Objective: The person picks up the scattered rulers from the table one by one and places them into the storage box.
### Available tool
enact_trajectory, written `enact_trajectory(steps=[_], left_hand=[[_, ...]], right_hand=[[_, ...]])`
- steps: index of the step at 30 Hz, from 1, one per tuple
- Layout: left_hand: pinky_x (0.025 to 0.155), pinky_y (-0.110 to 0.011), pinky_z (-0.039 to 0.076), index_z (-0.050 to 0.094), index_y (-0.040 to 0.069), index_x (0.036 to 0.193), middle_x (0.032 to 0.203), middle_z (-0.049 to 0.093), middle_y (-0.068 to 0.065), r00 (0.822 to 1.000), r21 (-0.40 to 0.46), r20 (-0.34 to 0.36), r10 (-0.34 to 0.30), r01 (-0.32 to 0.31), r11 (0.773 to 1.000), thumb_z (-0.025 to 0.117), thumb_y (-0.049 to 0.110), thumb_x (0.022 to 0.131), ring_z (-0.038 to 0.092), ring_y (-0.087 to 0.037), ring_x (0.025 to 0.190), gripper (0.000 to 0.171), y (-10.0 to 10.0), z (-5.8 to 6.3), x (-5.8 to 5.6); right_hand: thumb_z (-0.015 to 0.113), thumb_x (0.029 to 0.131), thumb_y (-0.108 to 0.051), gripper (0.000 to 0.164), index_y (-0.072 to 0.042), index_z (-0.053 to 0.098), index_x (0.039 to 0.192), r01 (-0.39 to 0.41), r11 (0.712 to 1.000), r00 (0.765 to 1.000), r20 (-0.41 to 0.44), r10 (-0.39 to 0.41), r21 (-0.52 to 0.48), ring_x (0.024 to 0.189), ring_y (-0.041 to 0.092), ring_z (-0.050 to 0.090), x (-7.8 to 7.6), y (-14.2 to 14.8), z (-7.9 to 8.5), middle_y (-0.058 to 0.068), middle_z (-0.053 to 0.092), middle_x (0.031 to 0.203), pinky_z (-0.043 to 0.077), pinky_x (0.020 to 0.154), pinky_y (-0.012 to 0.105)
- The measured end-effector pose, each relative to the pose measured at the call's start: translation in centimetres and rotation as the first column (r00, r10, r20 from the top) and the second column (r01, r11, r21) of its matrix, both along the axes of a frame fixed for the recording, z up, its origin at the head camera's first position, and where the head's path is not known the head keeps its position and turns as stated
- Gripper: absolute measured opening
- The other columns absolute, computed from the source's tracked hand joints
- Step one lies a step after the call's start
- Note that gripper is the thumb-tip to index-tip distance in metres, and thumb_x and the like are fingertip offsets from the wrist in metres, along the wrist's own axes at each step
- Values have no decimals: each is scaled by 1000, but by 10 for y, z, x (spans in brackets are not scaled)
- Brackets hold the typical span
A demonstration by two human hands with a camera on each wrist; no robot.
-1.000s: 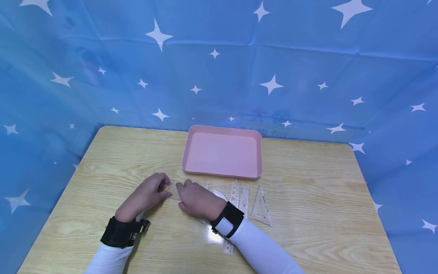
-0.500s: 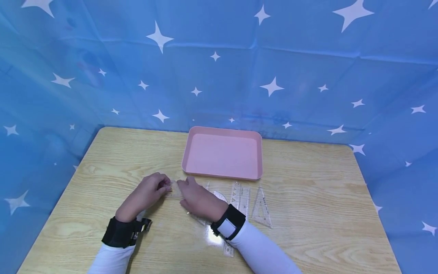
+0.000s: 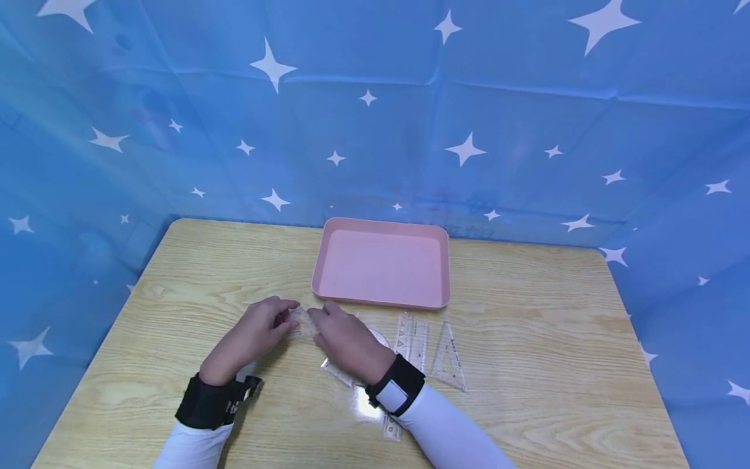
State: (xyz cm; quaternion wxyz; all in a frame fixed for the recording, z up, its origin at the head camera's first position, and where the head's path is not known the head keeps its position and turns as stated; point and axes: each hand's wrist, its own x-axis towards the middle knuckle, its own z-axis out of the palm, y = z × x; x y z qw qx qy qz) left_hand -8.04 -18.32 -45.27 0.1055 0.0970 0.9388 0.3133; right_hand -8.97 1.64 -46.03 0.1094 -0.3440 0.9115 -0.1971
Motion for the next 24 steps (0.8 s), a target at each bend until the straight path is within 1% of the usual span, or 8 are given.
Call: enact_trajectory(steps=[3, 6, 9, 12, 15, 19, 21, 24], left_hand=[[62, -24, 42, 59, -1, 127, 82, 54, -3, 1000, 20, 18, -7, 7, 1000, 71, 21, 87, 47, -12, 71, 47, 3, 2, 1], [64, -25, 42, 53, -1, 133, 88, 54, -6, 999, 30, 32, -10, 9, 1000, 76, 24, 83, 46, -14, 75, 61, 7, 5, 3], [68, -27, 42, 50, -1, 137, 93, 54, -6, 1000, 35, 28, -4, 3, 999, 80, 22, 78, 46, -15, 79, 70, 11, 7, 5], [72, -29, 43, 49, -1, 137, 97, 56, -6, 1000, 45, 8, 4, -4, 999, 82, 16, 75, 47, -15, 82, 73, 16, 9, 6], [75, -31, 46, 49, -2, 138, 102, 57, -8, 999, 52, -32, 14, -13, 999, 82, 11, 74, 49, -15, 84, 73, 20, 11, 7], [77, -32, 49, 48, -1, 138, 106, 57, -10, 996, 72, -73, 46, -41, 997, 81, 10, 75, 52, -16, 87, 72, 25, 12, 9], [80, -33, 50, 47, 0, 139, 108, 56, -11, 994, 72, -96, 61, -54, 996, 80, 10, 76, 53, -17, 90, 72, 27, 13, 10], [83, -34, 50, 46, 1, 140, 109, 55, -11, 988, 70, -139, 72, -63, 996, 80, 11, 77, 53, -19, 93, 73, 31, 14, 10]], right_hand=[[59, 95, -21, 45, -10, 51, 138, 13, 1000, 1000, -21, -13, -10, 82, 8, 52, 0, 2, 3, 4, 57, 109, 48, 69, 20], [60, 95, -20, 43, -8, 53, 136, 31, 999, 999, -28, -32, -26, 81, 8, 52, 0, 5, 7, 4, 57, 108, 49, 69, 21], [60, 94, -18, 42, -6, 54, 134, 43, 998, 998, -52, -45, -43, 85, 9, 56, -1, 8, 9, 6, 58, 112, 52, 73, 22], [59, 94, -16, 42, -6, 54, 135, 54, 997, 994, -87, -59, -55, 88, 10, 58, -2, 11, 11, 7, 59, 114, 53, 75, 23], [60, 94, -14, 45, -8, 51, 138, 63, 996, 990, -121, -71, -67, 89, 10, 59, -3, 14, 11, 7, 59, 112, 53, 74, 24], [63, 92, -12, 48, -10, 51, 139, 77, 993, 985, -149, -90, -92, 96, 13, 60, -5, 17, 14, 7, 59, 114, 54, 79, 27], [64, 91, -12, 47, -10, 53, 137, 81, 991, 981, -165, -97, -103, 101, 14, 60, -5, 18, 15, 6, 60, 115, 54, 84, 27], [64, 91, -12, 43, -9, 56, 133, 81, 989, 974, -201, -105, -123, 104, 14, 59, -7, 20, 18, 6, 60, 115, 53, 87, 26]])
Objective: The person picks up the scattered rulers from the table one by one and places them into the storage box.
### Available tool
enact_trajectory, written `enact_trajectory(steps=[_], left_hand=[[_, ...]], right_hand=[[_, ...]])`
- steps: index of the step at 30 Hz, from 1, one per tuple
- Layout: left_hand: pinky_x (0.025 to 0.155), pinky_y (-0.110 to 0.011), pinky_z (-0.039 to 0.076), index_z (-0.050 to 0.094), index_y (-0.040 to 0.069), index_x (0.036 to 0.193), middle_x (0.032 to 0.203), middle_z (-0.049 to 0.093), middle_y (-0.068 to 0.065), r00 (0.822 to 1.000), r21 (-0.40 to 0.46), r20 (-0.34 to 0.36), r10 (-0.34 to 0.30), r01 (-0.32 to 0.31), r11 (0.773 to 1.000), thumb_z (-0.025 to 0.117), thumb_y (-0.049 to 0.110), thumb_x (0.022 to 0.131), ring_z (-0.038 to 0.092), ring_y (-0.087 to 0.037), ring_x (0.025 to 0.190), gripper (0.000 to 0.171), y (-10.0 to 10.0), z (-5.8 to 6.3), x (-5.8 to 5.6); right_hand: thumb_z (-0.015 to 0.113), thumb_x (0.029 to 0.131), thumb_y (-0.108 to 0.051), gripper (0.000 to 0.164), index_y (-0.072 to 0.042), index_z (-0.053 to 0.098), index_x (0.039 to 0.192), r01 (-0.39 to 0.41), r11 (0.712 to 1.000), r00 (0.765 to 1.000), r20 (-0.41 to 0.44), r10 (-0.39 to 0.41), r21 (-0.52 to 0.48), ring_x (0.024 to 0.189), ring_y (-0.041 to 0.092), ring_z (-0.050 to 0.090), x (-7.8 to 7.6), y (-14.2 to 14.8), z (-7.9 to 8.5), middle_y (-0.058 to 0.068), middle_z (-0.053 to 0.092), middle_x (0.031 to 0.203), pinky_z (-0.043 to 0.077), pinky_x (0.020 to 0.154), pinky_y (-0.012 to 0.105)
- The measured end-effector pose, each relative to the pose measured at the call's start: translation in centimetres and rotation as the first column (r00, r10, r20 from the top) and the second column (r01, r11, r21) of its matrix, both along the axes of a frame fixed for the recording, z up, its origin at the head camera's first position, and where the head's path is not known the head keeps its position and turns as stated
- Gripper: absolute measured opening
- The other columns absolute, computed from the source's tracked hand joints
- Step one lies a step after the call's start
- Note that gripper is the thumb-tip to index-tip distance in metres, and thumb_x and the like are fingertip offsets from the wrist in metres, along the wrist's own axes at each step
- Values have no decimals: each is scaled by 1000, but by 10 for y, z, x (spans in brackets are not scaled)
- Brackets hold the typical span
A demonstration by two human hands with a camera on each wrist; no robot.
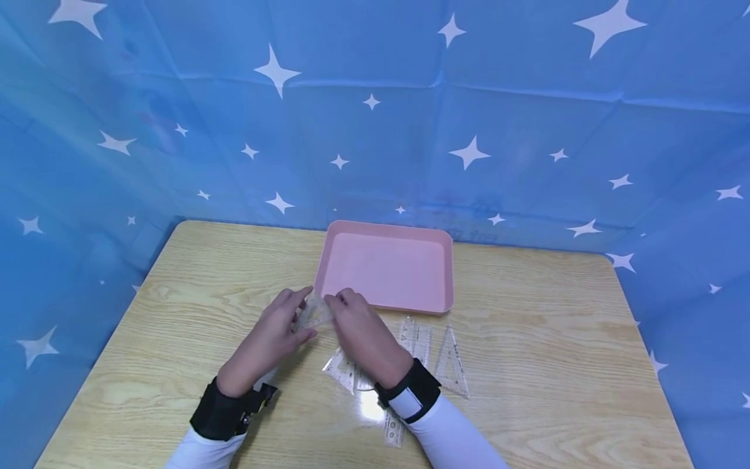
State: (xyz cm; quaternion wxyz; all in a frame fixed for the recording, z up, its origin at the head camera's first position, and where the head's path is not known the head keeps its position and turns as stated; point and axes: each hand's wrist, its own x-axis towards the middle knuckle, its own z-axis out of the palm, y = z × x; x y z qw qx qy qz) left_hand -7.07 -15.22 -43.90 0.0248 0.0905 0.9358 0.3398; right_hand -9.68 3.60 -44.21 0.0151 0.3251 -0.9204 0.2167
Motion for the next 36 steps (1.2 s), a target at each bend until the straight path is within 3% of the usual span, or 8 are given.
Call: enact_trajectory(steps=[4, 9, 16, 22, 28, 36], left_hand=[[84, -35, 50, 46, 2, 140, 108, 55, -11, 997, -7, -71, -2, 1, 1000, 81, 10, 76, 53, -20, 95, 74, 5, 3, -1], [74, -30, 46, 46, 1, 140, 103, 53, -10, 993, -24, -121, 11, -14, 1000, 79, 10, 78, 48, -17, 87, 71, 11, 6, -6], [66, -24, 47, 44, 1, 140, 105, 48, -12, 995, 30, -90, 36, -34, 999, 70, -3, 81, 50, -13, 76, 65, 11, 13, -17], [65, -24, 46, 46, 1, 140, 106, 51, -14, 996, 39, -72, 45, -42, 998, 71, -3, 81, 51, -13, 74, 64, 10, 18, -27], [67, -25, 48, 46, 0, 139, 106, 52, -14, 994, 3, -104, 14, -14, 1000, 74, -1, 79, 52, -13, 75, 66, 12, 20, -38], [71, -27, 48, 47, -3, 137, 121, 47, -15, 990, -54, -131, -45, 38, 998, 72, -2, 80, 51, -15, 78, 62, 17, 18, -53]], right_hand=[[63, 91, -11, 39, -9, 58, 130, 17, 1000, 996, -84, -17, -4, 105, 15, 58, -2, 1, 3, 5, 60, 114, 52, 89, 24], [62, 91, -8, 37, -8, 59, 128, 32, 999, 987, -156, -34, -11, 105, 17, 58, -6, 1, 4, 6, 61, 114, 52, 91, 25], [63, 91, -8, 42, -6, 57, 132, 46, 995, 990, -126, -57, -89, 107, 15, 60, -12, -4, 6, 6, 58, 117, 52, 91, 25], [62, 92, -12, 42, -7, 56, 134, 73, 988, 992, -88, -85, -140, 111, 16, 58, -15, -8, 6, 7, 57, 120, 50, 95, 26], [66, 90, -10, 43, -6, 57, 132, 105, 983, 985, -118, -123, -151, 111, 21, 57, -22, -7, 6, 9, 58, 118, 49, 97, 30], [68, 87, -9, 42, -2, 60, 128, 132, 982, 969, -193, -157, -133, 105, 27, 57, -28, -7, 3, 12, 62, 114, 49, 94, 33]])
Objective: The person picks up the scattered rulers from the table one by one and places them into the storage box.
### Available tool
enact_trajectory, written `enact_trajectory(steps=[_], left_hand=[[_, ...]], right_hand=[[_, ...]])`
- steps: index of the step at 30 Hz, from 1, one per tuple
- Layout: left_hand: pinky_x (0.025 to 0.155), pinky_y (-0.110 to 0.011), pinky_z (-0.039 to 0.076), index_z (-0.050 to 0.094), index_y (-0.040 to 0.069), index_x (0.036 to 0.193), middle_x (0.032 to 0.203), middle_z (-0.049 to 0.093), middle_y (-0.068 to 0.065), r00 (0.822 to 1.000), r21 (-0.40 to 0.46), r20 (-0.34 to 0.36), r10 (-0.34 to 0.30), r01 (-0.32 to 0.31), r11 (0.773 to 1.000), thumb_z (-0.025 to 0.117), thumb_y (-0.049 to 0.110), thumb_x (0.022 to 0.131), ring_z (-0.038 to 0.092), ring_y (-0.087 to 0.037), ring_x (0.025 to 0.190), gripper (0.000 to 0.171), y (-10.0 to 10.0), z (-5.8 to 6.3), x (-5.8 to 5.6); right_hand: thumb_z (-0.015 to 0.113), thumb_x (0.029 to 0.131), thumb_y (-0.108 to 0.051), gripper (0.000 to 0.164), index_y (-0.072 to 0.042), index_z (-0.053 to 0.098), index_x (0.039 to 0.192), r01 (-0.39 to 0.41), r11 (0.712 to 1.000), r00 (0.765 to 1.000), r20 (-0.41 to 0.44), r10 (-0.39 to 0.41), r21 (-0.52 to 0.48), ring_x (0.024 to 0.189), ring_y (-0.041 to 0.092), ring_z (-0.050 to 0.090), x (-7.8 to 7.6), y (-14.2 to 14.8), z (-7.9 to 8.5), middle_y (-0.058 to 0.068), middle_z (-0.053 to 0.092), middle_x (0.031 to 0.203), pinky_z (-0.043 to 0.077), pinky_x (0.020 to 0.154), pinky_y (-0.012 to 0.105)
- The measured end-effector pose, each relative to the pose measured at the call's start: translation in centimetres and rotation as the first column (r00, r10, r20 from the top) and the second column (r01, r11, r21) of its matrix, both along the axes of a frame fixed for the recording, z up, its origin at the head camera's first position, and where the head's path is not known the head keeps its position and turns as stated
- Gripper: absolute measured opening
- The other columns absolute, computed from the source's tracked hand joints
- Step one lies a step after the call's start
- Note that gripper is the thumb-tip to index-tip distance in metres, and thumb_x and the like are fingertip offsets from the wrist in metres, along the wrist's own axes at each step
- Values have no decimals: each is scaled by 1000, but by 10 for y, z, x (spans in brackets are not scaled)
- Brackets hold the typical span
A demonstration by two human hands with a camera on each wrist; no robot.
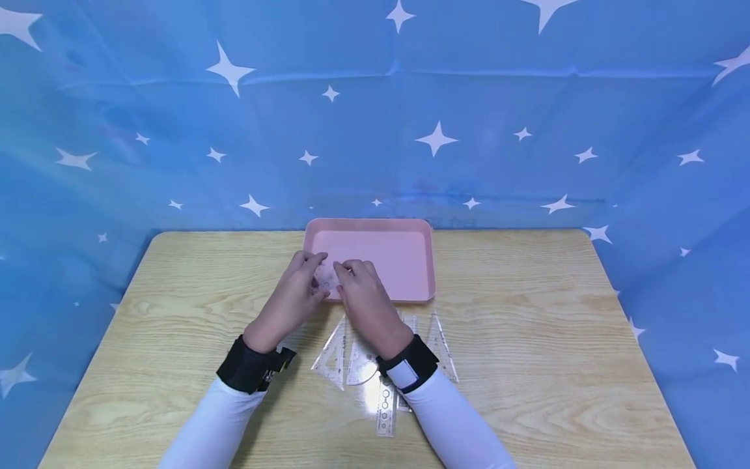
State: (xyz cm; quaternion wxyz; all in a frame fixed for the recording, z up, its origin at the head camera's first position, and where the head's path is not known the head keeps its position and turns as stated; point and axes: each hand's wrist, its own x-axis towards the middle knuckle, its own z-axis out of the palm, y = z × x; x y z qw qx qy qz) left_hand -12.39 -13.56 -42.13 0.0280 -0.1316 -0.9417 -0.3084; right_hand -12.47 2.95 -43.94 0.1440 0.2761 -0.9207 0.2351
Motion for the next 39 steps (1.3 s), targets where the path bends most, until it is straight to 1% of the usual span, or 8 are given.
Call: enact_trajectory(steps=[4, 8, 15, 19, 22, 28, 34, 39], left_hand=[[73, -29, 48, 48, -3, 136, 119, 47, -15, 999, -36, -18, -29, 29, 999, 73, -1, 80, 51, -17, 80, 62, 1, -2, -7], [79, -31, 49, 50, -4, 135, 117, 48, -15, 998, -77, -21, -54, 52, 996, 74, 4, 80, 52, -21, 88, 60, 1, -5, -16], [81, -35, 48, 52, -5, 131, 115, 49, -17, 999, -99, 46, -7, 11, 995, 80, 10, 76, 50, -26, 94, 64, -2, -9, -39], [87, -38, 48, 57, -6, 123, 123, 44, -19, 998, -101, 63, 3, 3, 995, 82, 11, 75, 49, -28, 102, 57, -2, -11, -49], [87, -37, 48, 59, -6, 114, 123, 43, -18, 997, -103, 76, 1, 7, 995, 82, 12, 74, 49, -27, 100, 49, -1, -13, -55], [92, -37, 49, 57, -6, 120, 130, 40, -18, 989, -114, 143, 38, -21, 993, 80, 14, 77, 51, -28, 106, 53, 3, -17, -66], [99, -38, 47, 54, -7, 125, 135, 36, -20, 977, -104, 206, 59, -38, 994, 79, 12, 77, 51, -30, 112, 57, 7, -19, -74], [101, -37, 45, 50, -6, 132, 135, 34, -19, 973, -93, 223, 52, -31, 995, 77, 8, 79, 49, -29, 114, 61, 8, -23, -78]], right_hand=[[67, 88, -10, 41, -2, 60, 128, 18, 1000, 999, -29, -17, 25, 103, 25, 56, -3, 1, -5, 12, 62, 116, 50, 92, 31], [66, 89, -11, 42, 0, 59, 129, 30, 999, 999, -31, -29, 31, 109, 27, 55, -5, 3, -7, 13, 60, 121, 49, 97, 34], [65, 89, -15, 43, 0, 57, 129, 34, 998, 999, -16, -33, 61, 121, 32, 52, -8, 8, -8, 15, 56, 130, 41, 106, 40], [65, 89, -18, 42, -1, 59, 127, 58, 996, 998, -13, -57, 72, 123, 31, 50, -9, 11, -7, 14, 56, 131, 39, 107, 40], [65, 89, -18, 40, -1, 60, 125, 64, 995, 998, -28, -62, 73, 123, 31, 51, -10, 14, -6, 14, 57, 131, 39, 107, 41], [65, 88, -18, 40, -1, 61, 124, 77, 992, 996, -54, -72, 99, 124, 33, 51, -14, 23, -3, 16, 57, 131, 38, 108, 47], [62, 91, -24, 42, -4, 58, 128, 127, 981, 992, 1, -128, 145, 132, 38, 45, -16, 38, 1, 17, 52, 138, 33, 110, 57], [58, 94, -30, 45, -5, 56, 131, 139, 968, 989, 25, -148, 208, 136, 38, 41, -15, 48, 5, 17, 49, 142, 31, 111, 58]])
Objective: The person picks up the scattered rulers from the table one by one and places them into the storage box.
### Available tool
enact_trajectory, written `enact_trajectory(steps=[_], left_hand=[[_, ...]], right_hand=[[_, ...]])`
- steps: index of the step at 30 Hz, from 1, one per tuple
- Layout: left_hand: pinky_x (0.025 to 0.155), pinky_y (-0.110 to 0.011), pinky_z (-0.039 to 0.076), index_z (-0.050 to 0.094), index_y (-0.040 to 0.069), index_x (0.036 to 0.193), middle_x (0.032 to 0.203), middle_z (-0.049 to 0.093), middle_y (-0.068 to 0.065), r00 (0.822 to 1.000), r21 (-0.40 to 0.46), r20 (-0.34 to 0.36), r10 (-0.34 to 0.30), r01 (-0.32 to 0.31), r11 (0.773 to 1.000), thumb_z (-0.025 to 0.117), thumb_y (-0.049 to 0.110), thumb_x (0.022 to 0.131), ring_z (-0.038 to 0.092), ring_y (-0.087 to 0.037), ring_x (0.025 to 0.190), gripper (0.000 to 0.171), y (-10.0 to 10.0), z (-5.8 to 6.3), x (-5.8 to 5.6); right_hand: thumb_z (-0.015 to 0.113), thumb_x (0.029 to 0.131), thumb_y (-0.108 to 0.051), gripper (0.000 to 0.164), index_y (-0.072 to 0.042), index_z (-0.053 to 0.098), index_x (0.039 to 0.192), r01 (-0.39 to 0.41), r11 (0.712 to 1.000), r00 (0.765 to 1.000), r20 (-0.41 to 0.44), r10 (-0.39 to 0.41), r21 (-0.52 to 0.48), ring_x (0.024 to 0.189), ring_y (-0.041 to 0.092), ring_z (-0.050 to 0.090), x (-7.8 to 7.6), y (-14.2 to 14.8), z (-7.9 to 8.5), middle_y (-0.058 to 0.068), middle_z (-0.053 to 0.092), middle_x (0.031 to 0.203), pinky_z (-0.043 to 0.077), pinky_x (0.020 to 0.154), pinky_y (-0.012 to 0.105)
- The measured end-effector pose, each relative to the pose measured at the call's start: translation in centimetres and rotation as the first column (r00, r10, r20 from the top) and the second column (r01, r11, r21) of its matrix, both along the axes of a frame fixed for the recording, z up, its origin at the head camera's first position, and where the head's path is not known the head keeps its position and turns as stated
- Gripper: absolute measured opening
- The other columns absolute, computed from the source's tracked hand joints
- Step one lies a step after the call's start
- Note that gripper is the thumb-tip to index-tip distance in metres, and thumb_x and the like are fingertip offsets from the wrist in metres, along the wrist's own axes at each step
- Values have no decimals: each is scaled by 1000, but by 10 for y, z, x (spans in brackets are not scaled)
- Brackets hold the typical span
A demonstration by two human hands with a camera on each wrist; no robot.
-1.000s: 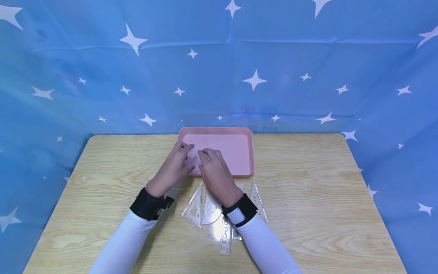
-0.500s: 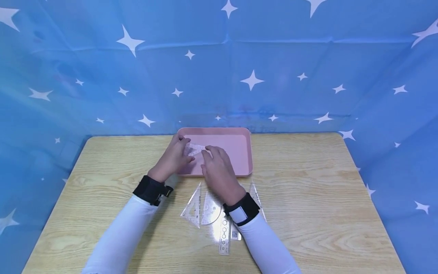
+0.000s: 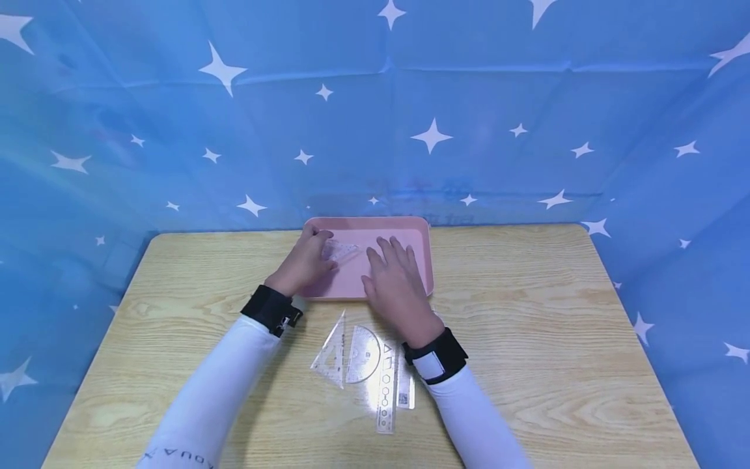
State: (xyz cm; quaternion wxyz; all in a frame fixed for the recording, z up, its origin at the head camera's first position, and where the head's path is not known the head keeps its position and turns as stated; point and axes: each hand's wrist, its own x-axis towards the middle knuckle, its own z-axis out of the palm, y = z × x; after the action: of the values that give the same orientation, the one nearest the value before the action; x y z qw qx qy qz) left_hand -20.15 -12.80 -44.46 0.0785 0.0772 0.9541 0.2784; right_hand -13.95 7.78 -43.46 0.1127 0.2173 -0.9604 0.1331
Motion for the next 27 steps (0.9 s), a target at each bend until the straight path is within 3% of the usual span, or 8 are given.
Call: enact_trajectory(steps=[4, 8, 16, 21, 27], left_hand=[[99, -37, 44, 50, -9, 129, 131, 34, -20, 999, 19, -12, -29, 30, 999, 73, 3, 80, 44, -28, 114, 55, 1, -6, -1], [98, -37, 43, 53, -8, 127, 126, 38, -19, 998, -47, -25, -63, 62, 997, 71, 7, 83, 42, -26, 112, 50, 2, -10, -3], [98, -38, 43, 58, -1, 122, 121, 45, -17, 998, -130, -16, -59, 57, 990, 74, 17, 84, 46, -27, 108, 45, 5, -16, -8], [100, -40, 42, 61, 1, 106, 119, 47, -17, 998, -188, -34, -62, 54, 981, 73, 23, 86, 47, -28, 110, 32, 6, -21, -9], [100, -40, 41, 62, 2, 105, 117, 48, -15, 995, -201, -57, -82, 69, 977, 70, 26, 88, 47, -28, 108, 31, 6, -25, -7]], right_hand=[[59, 92, -33, 47, -5, 57, 130, -17, 999, 999, -45, 18, 43, 134, 39, 43, 1, 10, -1, 18, 50, 141, 31, 110, 59], [61, 91, -32, 47, -4, 58, 128, -34, 998, 995, -93, 38, 51, 133, 40, 44, 4, 17, -4, 20, 53, 138, 29, 113, 57], [61, 91, -32, 47, -5, 58, 129, 0, 998, 998, -66, 4, 59, 135, 40, 42, 10, 25, -4, 19, 51, 140, 30, 111, 60], [62, 90, -31, 45, -4, 59, 126, -21, 998, 995, -97, 25, 51, 133, 41, 43, 14, 27, -4, 19, 53, 137, 31, 109, 61], [62, 89, -29, 42, -4, 61, 123, -44, 999, 993, -107, 46, 25, 131, 42, 45, 23, 30, -7, 19, 55, 135, 31, 109, 62]])
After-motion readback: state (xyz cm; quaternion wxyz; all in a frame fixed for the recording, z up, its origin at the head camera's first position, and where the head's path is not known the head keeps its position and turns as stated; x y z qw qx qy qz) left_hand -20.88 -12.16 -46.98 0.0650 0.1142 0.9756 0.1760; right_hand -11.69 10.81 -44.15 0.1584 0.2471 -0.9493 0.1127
